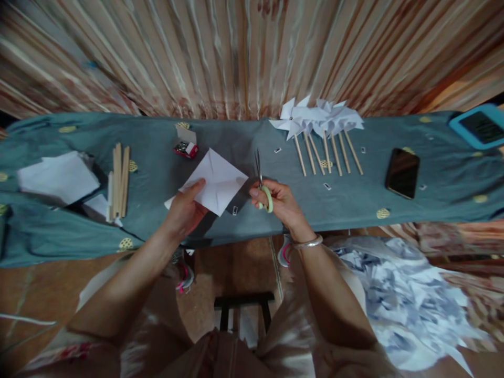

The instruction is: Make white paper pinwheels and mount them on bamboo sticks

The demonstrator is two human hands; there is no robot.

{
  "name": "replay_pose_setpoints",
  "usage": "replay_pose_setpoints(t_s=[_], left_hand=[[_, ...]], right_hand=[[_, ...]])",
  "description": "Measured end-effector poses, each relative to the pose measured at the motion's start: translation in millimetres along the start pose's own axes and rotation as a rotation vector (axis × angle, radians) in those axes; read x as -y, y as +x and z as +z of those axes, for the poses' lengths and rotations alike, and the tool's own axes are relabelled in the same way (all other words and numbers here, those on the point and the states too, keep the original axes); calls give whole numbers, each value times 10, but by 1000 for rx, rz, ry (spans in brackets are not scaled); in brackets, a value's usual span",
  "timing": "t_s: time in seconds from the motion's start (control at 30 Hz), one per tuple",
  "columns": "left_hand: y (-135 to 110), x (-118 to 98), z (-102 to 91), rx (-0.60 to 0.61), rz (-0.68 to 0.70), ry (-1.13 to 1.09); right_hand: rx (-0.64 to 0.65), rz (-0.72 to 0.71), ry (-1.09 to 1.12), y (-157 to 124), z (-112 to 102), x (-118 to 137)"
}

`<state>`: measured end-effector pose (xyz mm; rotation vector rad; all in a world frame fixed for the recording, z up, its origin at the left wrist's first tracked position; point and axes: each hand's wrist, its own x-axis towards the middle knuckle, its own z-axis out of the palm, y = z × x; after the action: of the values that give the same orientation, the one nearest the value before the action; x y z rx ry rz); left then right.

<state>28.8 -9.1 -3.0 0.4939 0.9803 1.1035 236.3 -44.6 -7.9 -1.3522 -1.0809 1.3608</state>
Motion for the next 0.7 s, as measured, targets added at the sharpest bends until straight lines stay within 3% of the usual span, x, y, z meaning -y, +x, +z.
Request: replay_pose_setpoints(t_s=[0.3,0.5,0.7], left_hand=[[-59,103,-10,116,-45,132],[-34,201,-82,186,-39,238],[-21,178,-96,162,-97,200]], right_hand=[[-137,-44,33,100,-9,-16],[-43,-19,45,96,6,-17],[16,-7,68,83,25,-5]])
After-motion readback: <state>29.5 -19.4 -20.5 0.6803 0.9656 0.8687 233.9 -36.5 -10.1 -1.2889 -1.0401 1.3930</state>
